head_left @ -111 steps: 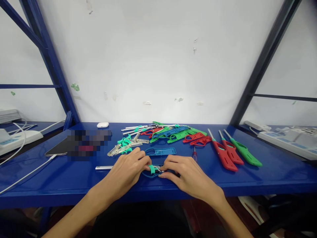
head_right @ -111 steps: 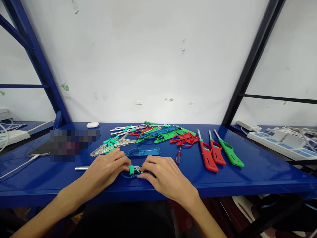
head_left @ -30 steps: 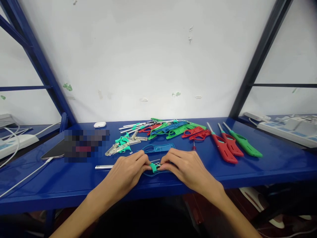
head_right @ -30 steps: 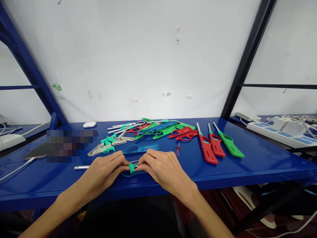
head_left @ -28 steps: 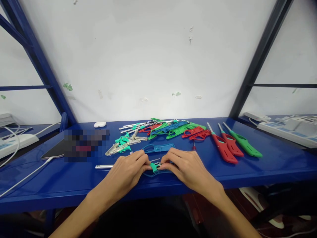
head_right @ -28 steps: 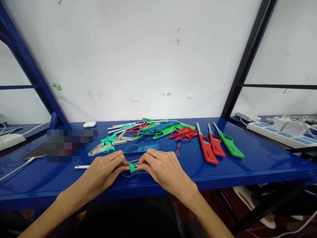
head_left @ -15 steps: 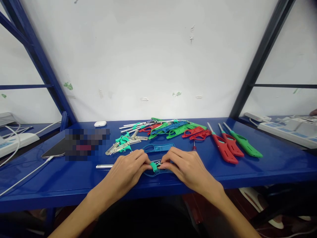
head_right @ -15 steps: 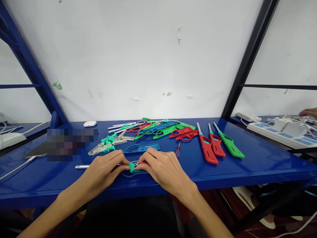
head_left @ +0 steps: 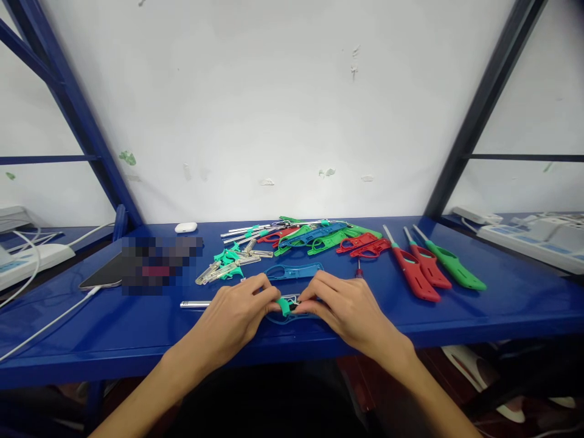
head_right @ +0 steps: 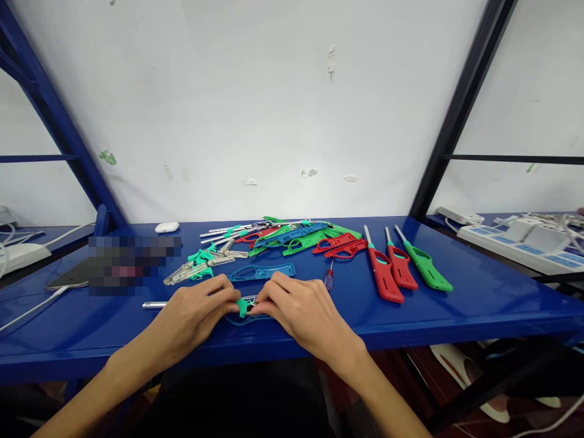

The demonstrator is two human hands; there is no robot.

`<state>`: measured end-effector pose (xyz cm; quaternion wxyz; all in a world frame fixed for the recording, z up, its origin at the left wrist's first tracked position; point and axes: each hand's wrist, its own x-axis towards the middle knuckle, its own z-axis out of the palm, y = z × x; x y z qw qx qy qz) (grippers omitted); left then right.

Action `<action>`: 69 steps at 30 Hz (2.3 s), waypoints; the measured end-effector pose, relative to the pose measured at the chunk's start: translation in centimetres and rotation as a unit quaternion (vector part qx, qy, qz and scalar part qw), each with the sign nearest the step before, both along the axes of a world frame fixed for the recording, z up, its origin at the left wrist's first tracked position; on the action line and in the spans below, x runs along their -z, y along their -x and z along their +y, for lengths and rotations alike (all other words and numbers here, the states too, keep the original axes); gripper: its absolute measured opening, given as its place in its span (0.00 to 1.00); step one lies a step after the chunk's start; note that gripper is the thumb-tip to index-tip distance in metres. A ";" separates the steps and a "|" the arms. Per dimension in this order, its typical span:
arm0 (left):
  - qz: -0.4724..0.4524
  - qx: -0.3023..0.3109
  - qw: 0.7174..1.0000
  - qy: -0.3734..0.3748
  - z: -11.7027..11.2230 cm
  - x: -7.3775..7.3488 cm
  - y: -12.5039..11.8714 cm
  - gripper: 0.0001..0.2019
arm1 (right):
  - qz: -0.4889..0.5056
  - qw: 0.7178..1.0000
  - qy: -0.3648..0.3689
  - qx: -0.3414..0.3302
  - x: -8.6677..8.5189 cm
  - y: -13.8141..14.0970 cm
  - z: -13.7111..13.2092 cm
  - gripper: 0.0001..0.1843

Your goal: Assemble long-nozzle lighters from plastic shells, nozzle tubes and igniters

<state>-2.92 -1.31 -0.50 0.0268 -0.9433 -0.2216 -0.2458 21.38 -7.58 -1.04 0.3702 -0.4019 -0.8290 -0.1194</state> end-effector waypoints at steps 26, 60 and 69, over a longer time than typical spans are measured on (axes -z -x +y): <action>-0.039 0.014 0.999 0.030 0.2 0.3 0.0 0.10 | 0.002 0.997 0.072 -0.012 0.1 -0.5 0.2 0.13; -0.079 0.001 0.996 0.037 0.4 0.5 -0.1 0.14 | 0.020 0.992 0.122 0.019 0.0 0.0 0.1 0.07; -0.083 0.005 0.996 0.031 0.3 0.5 -0.1 0.14 | 0.009 0.994 0.108 0.026 0.1 0.0 0.2 0.06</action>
